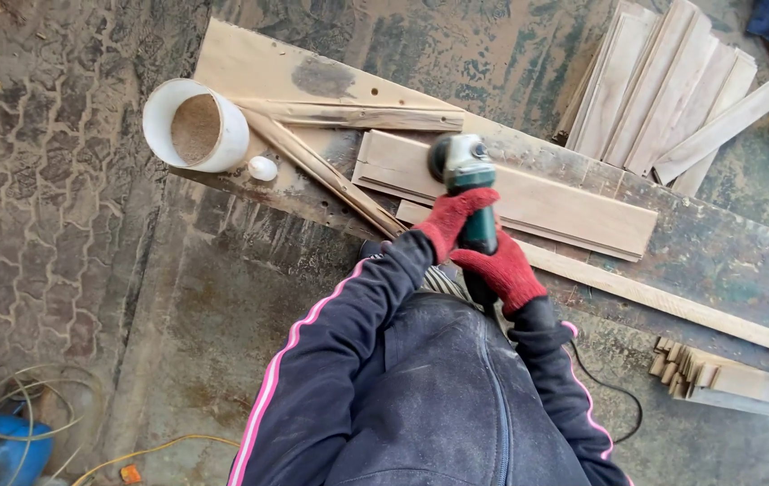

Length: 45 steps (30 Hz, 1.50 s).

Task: Sanding wooden planks using an angle grinder and a sanding block in a workshop.

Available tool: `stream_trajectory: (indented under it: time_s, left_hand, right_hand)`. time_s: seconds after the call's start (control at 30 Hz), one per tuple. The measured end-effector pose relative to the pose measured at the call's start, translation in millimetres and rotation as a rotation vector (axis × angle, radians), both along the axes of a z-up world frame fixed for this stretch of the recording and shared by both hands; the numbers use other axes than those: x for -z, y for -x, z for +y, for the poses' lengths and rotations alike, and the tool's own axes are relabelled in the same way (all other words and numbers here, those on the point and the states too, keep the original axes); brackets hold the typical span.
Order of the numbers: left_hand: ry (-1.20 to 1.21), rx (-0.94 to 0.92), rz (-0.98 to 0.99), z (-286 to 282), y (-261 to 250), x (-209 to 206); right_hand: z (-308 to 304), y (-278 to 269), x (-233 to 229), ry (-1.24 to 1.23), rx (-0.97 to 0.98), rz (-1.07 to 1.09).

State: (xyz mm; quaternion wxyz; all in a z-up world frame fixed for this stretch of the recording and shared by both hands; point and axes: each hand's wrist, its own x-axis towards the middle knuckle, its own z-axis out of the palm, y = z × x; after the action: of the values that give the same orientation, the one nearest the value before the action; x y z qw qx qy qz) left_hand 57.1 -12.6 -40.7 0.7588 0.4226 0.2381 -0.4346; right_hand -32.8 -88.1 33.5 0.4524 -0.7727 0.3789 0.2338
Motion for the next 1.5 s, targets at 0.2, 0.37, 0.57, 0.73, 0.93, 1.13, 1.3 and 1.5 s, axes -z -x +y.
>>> stream_trajectory:
  time_s: [0.2, 0.37, 0.57, 0.73, 0.93, 1.13, 1.3, 1.5]
  left_hand:
    - [-0.024, -0.127, 0.003, 33.4, -2.5, -16.3]
    - [-0.007, -0.131, -0.015, 19.1, 5.1, -23.0]
    - [0.066, -0.042, 0.073, -28.5, 21.6, -8.9]
    - [0.094, 0.069, 0.066, -70.2, 37.6, -1.0]
    - [0.072, 0.155, 0.026, -86.3, 58.4, -2.6]
    - [0.021, 0.127, -0.002, -58.0, 56.0, -12.7]
    - [0.013, 0.008, 0.011, -14.6, 44.1, -1.4]
    - [-0.077, 0.041, 0.014, -1.3, 36.6, -9.7]
  right_hand:
    - [17.4, -20.8, -19.0, -0.04, -0.124, 0.052]
    - [0.0, -10.4, -11.4, -0.015, -0.132, 0.076]
    - [-30.7, 21.3, -9.2, 0.0, 0.019, 0.058]
    - [-60.3, 62.3, 21.5, 0.046, 0.16, 0.042]
    - [-68.3, 92.4, 34.7, 0.112, 0.286, 0.024]
    - [-56.4, 94.6, 51.4, 0.088, 0.227, 0.022]
    - [-17.3, 49.1, 7.1, -0.01, 0.149, 0.014]
    - [-8.1, 33.5, 2.3, -0.031, 0.09, -0.006]
